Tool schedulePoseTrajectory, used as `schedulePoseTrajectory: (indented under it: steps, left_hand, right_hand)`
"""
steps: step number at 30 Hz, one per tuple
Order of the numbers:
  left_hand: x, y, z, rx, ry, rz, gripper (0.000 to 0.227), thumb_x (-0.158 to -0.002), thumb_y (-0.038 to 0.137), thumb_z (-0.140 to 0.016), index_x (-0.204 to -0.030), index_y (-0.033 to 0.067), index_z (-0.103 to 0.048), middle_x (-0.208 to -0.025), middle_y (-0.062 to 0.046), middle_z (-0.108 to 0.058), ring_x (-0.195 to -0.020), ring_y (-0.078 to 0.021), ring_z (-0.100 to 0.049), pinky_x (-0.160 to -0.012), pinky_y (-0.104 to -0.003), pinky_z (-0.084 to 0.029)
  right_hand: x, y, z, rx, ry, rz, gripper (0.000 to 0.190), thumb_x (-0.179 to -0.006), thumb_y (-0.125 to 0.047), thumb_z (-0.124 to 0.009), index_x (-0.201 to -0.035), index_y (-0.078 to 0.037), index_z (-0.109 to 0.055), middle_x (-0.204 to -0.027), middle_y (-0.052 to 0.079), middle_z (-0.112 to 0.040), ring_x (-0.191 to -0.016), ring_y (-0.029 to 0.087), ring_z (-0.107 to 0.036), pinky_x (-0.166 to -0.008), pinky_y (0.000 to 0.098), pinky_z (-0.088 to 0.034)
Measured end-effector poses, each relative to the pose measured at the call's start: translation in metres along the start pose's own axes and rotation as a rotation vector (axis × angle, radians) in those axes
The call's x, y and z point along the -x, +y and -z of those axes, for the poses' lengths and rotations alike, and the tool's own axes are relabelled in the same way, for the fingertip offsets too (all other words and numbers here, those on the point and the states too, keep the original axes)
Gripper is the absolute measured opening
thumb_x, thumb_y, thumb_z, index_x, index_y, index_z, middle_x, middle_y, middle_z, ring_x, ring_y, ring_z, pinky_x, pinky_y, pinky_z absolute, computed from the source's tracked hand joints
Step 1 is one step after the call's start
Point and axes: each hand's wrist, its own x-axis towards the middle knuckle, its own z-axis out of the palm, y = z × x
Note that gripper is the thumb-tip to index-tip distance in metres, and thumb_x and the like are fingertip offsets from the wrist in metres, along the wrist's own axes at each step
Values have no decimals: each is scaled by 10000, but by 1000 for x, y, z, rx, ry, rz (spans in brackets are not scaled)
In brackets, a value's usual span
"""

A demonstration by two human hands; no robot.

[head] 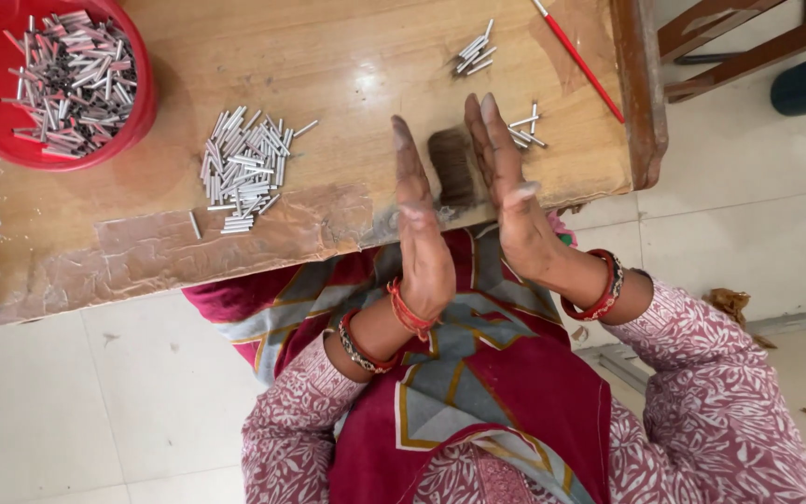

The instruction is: Manually inserting bundles of bristles into small metal ferrules at a workbench.

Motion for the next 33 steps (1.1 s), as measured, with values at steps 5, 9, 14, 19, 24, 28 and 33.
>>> schedulePoseTrajectory:
  steps: [5,9,14,19,24,28,33]
  left_hand:
    - [25,-5,-10,6,-26,-50,834,-1163,623,-191,-1700,19,14,-1770,-142,54,-1673,-269,24,-1393,-399,-48]
    - [28,-2,-15,62,-28,-26,854,-1160,617,-178,-1703,-4,44,-1766,-157,69,-1665,-285,33,-1382,-413,-41]
    - [-11,19,23,-183,-85,2,723,-1166,433,-451,-1653,-14,-160,-1714,-199,-181,-1616,-282,-240,-1345,-364,-240]
    - [-70,33,54,-596,-291,-43,549,-980,190,-800,-1430,3,-548,-1437,-195,-628,-1318,-345,-650,-1139,-372,-515]
    - [-83,4,57,-769,-503,-258,499,-797,65,-833,-1255,29,-639,-1302,-121,-696,-1199,-360,-666,-1188,-467,-424]
    - [-81,4,54,-757,-508,-202,468,-799,42,-818,-1234,36,-646,-1303,-115,-702,-1170,-341,-676,-1202,-457,-426]
    - [-81,6,55,-738,-511,-142,593,-839,71,-841,-1378,60,-593,-1353,-134,-672,-1254,-342,-640,-1269,-466,-404]
  right_hand:
    - [9,4,-7,-35,-7,-25,1066,-963,-871,-152,-1689,-126,79,-1819,183,-9,-1715,344,-106,-1412,483,-151]
    - [10,1,-7,-36,-22,-25,1058,-962,-865,-172,-1680,-139,102,-1818,165,17,-1720,334,-79,-1414,481,-151]
    - [26,-22,14,255,-10,38,718,-1102,-528,-428,-1630,-108,-180,-1698,167,-265,-1612,345,-254,-1364,462,-221]
    - [36,-18,18,927,-24,177,383,-877,82,-634,-1174,-137,-738,-1326,115,-593,-1351,383,-428,-1345,558,-292]
    - [29,-17,22,1069,-37,135,383,-868,96,-630,-1121,-152,-775,-1303,85,-582,-1322,357,-422,-1296,602,-289]
    - [22,-21,23,1045,-16,148,362,-898,93,-634,-1101,-171,-777,-1312,64,-578,-1281,337,-415,-1251,571,-276]
    - [22,-21,26,1105,-54,170,447,-839,101,-631,-1124,-198,-803,-1331,49,-588,-1308,347,-413,-1290,598,-259]
